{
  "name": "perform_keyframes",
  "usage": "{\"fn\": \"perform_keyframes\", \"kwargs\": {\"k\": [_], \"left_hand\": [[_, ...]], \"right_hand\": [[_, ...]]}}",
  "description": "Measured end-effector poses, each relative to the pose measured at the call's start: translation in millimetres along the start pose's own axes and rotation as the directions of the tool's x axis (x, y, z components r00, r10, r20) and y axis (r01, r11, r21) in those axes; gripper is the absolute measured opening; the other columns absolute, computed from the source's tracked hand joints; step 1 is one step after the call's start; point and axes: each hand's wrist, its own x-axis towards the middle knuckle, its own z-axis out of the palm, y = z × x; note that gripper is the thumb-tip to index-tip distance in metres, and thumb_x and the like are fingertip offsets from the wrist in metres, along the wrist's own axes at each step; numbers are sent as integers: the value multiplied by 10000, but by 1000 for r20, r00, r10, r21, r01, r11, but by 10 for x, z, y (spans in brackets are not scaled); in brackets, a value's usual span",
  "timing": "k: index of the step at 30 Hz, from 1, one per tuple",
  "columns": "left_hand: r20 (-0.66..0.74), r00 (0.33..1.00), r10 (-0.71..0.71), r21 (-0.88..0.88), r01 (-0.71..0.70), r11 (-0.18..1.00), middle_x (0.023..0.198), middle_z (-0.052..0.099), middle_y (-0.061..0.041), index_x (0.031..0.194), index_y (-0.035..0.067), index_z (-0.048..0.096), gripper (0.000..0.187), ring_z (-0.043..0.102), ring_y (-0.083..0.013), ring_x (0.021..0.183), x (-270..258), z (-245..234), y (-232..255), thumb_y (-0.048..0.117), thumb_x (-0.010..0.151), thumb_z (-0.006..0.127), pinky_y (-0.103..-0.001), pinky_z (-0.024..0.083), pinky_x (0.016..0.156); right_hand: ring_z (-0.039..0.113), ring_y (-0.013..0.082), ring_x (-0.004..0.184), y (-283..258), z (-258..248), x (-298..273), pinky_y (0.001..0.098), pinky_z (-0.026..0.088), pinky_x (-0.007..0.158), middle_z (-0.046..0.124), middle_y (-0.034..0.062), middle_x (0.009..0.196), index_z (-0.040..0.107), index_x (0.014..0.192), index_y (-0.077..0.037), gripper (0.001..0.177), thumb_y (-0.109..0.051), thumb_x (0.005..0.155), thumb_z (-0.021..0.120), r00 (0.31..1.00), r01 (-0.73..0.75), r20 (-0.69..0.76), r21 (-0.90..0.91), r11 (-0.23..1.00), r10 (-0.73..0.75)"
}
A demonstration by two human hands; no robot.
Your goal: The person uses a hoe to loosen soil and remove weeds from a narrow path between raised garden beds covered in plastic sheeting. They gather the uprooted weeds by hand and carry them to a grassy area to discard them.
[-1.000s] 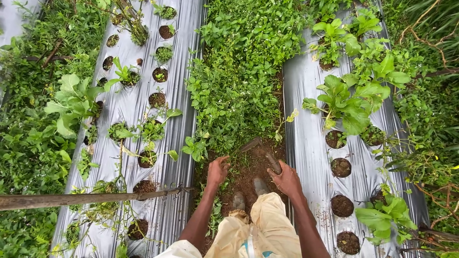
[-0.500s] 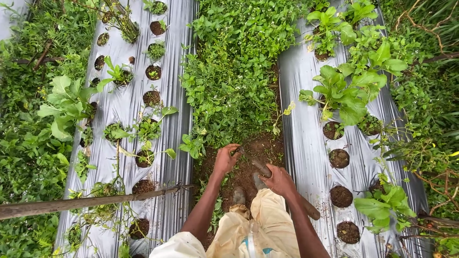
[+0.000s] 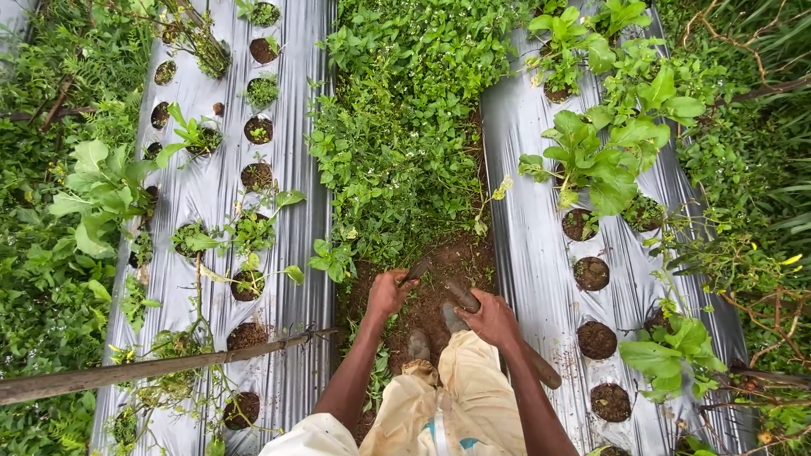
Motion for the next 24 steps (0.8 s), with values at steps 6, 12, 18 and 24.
{"fn": "perform_keyframes", "kwargs": {"k": [6, 12, 18, 24], "left_hand": [[12, 1000, 2, 115, -4, 993, 1141, 724, -237, 1175, 25, 732, 226, 712, -484, 915, 138, 120, -503, 100, 967, 688, -734, 568, 832], [-7, 1000, 14, 145, -13, 989, 1042, 745, -229, 1112, 49, 754, 182, 705, -520, 933, 173, 163, -763, 144, 967, 697, -712, 565, 779], [-64, 998, -11, 225, 26, 974, 935, 754, -176, 986, 108, 758, 118, 724, -481, 916, 167, 194, -890, 184, 979, 668, -653, 611, 758], [-11, 1000, -26, -16, 26, 1000, 1259, 667, -237, 1302, 53, 676, 325, 651, -485, 1151, -204, -54, -464, 70, 978, 685, -672, 591, 921]], "right_hand": [[635, 353, 609, -106, -7, -121, 405, 486, 617, 630, 163, 619, 637, 740, -89, 380, -422, 775, 817, 1000, -3, -2, 2, 1000, 3], [650, 375, 628, 11, 56, -49, 421, 489, 627, 652, 174, 643, 661, 758, -84, 345, -392, 791, 812, 1000, 4, -8, 15, 1000, -4], [657, 335, 611, 1, 105, -27, 397, 510, 616, 655, 145, 619, 695, 782, -90, 282, -336, 785, 833, 995, -23, -92, 105, 994, 32], [639, 344, 622, 151, -63, 30, 410, 487, 611, 660, 176, 640, 707, 809, -73, 293, -335, 776, 832, 975, -77, -193, 174, 982, 111]]}}
